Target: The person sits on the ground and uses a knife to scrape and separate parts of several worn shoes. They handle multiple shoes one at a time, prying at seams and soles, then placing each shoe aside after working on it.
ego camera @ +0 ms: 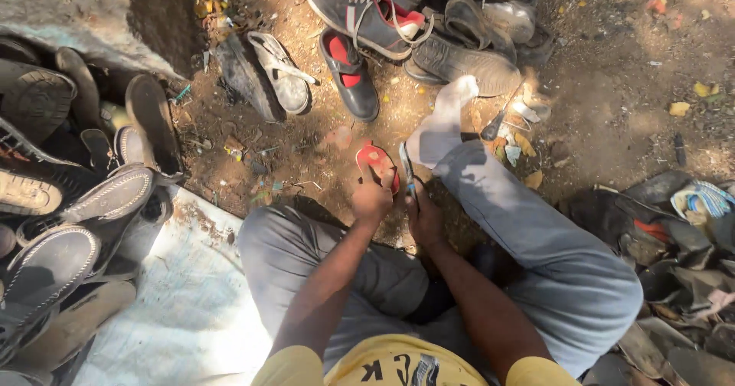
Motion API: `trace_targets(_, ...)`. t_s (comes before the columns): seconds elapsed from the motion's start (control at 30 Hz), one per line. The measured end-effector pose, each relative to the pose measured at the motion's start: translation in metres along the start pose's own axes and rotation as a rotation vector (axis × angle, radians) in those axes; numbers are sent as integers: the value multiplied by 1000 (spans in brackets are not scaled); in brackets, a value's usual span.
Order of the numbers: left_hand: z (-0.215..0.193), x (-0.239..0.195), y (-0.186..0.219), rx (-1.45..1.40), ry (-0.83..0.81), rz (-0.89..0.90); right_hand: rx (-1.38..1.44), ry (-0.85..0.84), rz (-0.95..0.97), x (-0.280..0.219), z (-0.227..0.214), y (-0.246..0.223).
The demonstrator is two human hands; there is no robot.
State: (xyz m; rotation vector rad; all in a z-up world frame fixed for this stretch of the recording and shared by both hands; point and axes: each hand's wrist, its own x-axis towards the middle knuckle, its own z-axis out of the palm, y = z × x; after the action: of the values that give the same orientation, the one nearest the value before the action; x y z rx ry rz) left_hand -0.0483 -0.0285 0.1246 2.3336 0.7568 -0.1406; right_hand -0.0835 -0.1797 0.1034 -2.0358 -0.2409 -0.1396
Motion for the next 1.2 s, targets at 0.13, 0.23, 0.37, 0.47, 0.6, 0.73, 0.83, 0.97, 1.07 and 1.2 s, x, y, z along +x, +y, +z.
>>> trace_targets(0.13, 10, 3, -30, 272, -65, 361, 32, 30, -27, -24, -22, 13)
trace_targets(0.23, -5, 43, -28, 544, 17, 688, -36, 68, -16, -30, -29, 35)
trace_targets(0.37, -20, 60, -24, 728, -101, 778, -340, 91, -290, -27, -38, 44)
trace_targets(0.47, -11, 66, -26, 843, 51, 816, -122, 97, -108, -37, -45, 21)
trace_targets(0.6, 2, 68, -18, 877, 37, 766, -279, 60, -260, -27, -43, 6)
trace_targets(0.73, 7, 61, 17, 858, -97, 638, -212, 45, -187, -22, -37, -2)
trace_targets(0.83, 17, 56, 33, 886, -159, 585, -31, 58, 69, -26, -37, -13)
trace_targets(0.97, 20, 68, 23, 818, -166, 677, -30, 84, 58, -19, -39, -20)
trace_targets(1.07, 25, 72, 12, 647, -108, 657, -63, 61, 151, -16, -33, -18)
trace_targets(1.2, 33, 75, 1, 493, -127, 568, -135, 4, 112, -19, -30, -20)
